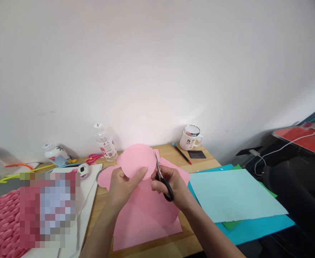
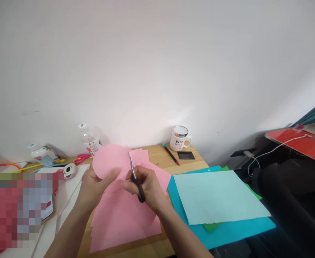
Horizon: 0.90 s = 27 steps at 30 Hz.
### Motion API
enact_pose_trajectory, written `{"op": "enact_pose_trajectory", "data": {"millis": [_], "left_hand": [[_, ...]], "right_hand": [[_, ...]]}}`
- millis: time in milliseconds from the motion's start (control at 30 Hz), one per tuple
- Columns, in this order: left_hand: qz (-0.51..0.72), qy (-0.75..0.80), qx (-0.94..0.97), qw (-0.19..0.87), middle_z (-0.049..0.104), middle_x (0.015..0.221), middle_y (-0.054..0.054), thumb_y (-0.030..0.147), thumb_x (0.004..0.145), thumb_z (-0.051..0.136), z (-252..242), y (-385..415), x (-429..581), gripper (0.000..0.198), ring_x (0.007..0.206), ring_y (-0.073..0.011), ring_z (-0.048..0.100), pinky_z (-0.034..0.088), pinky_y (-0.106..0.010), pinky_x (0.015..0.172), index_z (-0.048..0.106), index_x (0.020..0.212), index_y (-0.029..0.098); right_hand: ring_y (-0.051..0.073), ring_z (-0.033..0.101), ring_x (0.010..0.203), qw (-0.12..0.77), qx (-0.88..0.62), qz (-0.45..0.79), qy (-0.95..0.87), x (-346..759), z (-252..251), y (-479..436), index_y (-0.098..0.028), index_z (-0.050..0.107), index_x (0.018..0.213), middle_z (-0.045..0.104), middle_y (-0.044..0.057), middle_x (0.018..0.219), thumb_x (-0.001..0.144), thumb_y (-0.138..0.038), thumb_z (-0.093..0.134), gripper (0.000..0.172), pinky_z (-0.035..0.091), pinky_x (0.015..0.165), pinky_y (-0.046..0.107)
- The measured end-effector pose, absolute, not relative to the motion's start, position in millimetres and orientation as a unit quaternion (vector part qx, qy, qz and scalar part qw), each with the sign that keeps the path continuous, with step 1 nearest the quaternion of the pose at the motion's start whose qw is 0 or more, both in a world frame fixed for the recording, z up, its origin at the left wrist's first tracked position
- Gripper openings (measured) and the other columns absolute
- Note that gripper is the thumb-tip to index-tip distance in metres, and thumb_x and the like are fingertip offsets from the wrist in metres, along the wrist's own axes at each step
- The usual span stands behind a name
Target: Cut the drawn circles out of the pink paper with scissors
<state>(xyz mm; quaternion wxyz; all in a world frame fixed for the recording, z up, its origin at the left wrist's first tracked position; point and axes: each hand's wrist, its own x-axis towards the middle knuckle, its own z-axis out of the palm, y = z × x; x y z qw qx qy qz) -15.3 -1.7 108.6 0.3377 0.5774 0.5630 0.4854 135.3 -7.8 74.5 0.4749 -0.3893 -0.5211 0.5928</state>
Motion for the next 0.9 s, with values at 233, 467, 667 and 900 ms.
{"op": "enact_pose_trajectory", "data": {"millis": [233, 467, 667, 900], "left_hand": [[0.462, 0.576, 0.556, 0.382, 0.052, 0.048, 0.002, 0.04, 0.063, 0.065, 101.5, -0.6, -8.4, 0.03, 0.049, -0.0116, 0.047, 0.038, -0.021, 0.045, 0.056, 0.05, 0.016], [0.462, 0.597, 0.522, 0.397, 0.058, 0.05, -0.001, 0.043, 0.06, 0.068, 86.5, 2.9, -7.7, 0.03, 0.048, -0.0137, 0.05, 0.038, -0.023, 0.043, 0.061, 0.051, 0.015], [0.488, 0.599, 0.465, 0.432, 0.061, 0.05, -0.005, 0.042, 0.066, 0.064, 65.8, 17.8, -25.1, 0.033, 0.048, -0.0117, 0.05, 0.041, -0.024, 0.05, 0.062, 0.055, 0.011], [0.553, 0.571, 0.353, 0.494, 0.068, 0.07, -0.011, 0.042, 0.063, 0.067, 29.8, 39.6, -37.6, 0.042, 0.05, -0.0152, 0.059, 0.046, -0.028, 0.05, 0.06, 0.084, 0.007]], "right_hand": [[0.01, 0.047, 0.047, 0.487, -0.395, 0.582, -0.518, 137.2, 68.2, -7.9, -0.018, 0.051, 0.063, 0.046, -0.006, 0.044, 0.067, -0.028, 0.063, 0.016, 0.036, 0.048, 0.023], [0.011, 0.049, 0.053, 0.528, -0.433, 0.548, -0.483, 146.5, 50.4, -6.3, -0.018, 0.055, 0.073, 0.047, -0.006, 0.052, 0.068, -0.023, 0.063, 0.011, 0.037, 0.054, 0.024], [0.014, 0.049, 0.063, 0.47, -0.464, 0.531, -0.531, 173.5, 20.6, -28.0, -0.019, 0.052, 0.077, 0.052, -0.001, 0.067, 0.067, -0.026, 0.066, 0.018, 0.037, 0.058, 0.026], [0.018, 0.054, 0.074, 0.329, -0.415, 0.479, -0.7, 180.5, -12.2, -78.2, -0.019, 0.057, 0.09, 0.061, 0.004, 0.084, 0.056, -0.031, 0.076, 0.04, 0.043, 0.065, 0.025]]}}
